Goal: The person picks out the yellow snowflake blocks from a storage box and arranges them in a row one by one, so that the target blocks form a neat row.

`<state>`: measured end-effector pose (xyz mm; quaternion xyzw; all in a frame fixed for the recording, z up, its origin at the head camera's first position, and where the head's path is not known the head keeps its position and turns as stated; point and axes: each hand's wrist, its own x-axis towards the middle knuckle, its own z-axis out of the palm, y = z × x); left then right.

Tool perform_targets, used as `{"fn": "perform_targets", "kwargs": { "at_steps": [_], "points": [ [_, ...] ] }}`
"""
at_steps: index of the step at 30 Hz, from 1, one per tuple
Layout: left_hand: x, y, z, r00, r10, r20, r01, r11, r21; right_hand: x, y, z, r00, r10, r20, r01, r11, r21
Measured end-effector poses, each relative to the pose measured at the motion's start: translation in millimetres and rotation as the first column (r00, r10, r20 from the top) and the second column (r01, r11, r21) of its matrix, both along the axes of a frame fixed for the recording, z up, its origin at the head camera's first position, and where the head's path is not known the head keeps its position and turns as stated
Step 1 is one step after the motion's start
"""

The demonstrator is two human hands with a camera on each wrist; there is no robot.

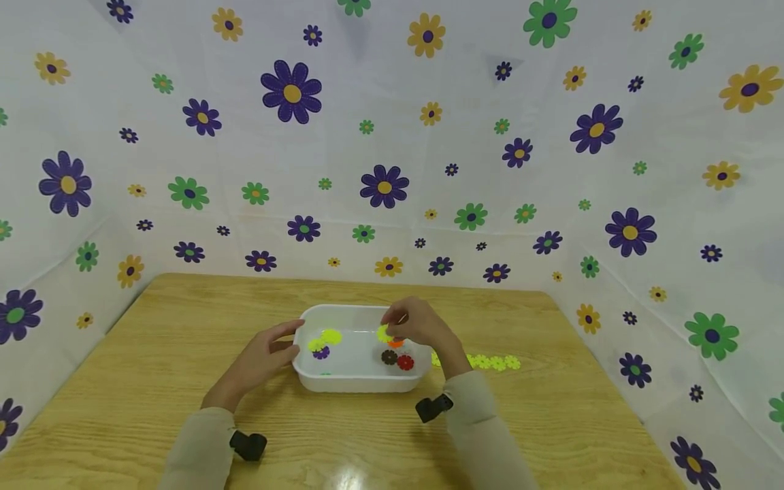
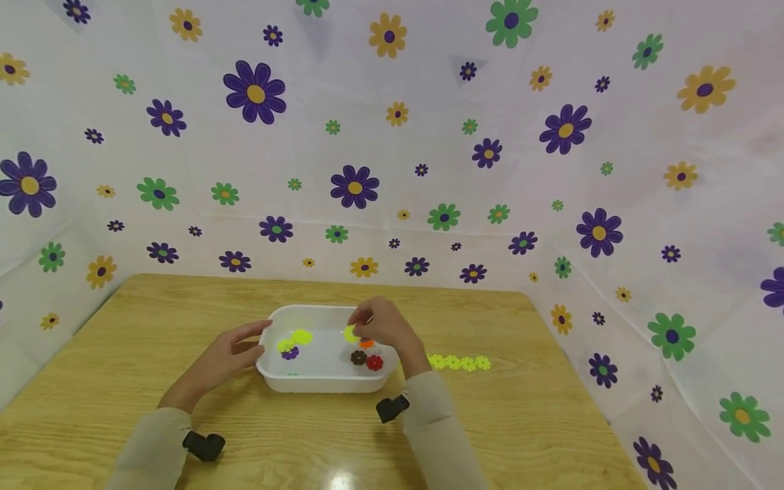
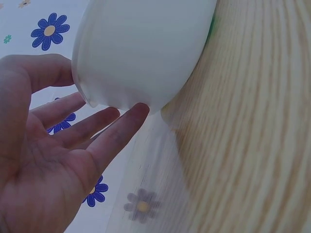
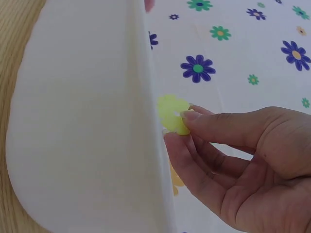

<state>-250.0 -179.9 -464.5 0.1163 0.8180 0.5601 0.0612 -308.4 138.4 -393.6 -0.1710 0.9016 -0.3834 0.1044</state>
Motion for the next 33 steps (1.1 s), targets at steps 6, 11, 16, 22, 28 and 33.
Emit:
{"fn": "perform_targets", "kwargs": {
  "at_steps": [6,11,16,22,28,33],
  "points": [
    [-1.1,-0.7,1.6,1.000,0.006,0.006,-0.006,1.000,-0.019,1.2,20.2,3.5,0.999,-0.043,-0.004,0.043,0.999,-0.025],
    [-3.5,-1.3,3.7,1.000,0.017,0.012,-0.016,0.999,-0.031,3.1,38.8,7.9,0.997,-0.073,0.004,0.073,0.997,-0.038],
    [-3.5,-1.3,4.6,1.000,0.007,0.011,-0.007,1.000,-0.025,8.0,56.1,10.2,0.995,-0.103,0.016,0.103,0.994,-0.043],
    [-2.4,-0.2,2.7,1.000,0.010,0.015,-0.010,0.999,-0.030,12.7,76.2,7.5,0.993,-0.117,0.008,0.117,0.992,-0.040],
    [-4.2,-0.4,-1.4,1.000,0.022,0.021,-0.021,0.999,-0.046,17.2,94.3,3.1,0.989,-0.148,0.006,0.148,0.988,-0.031],
    [-3.6,-1.3,-2.2,0.999,0.023,0.027,-0.022,0.999,-0.043,17.5,110.1,-3.4,0.989,-0.148,-0.003,0.148,0.989,-0.020]
  ]
}}
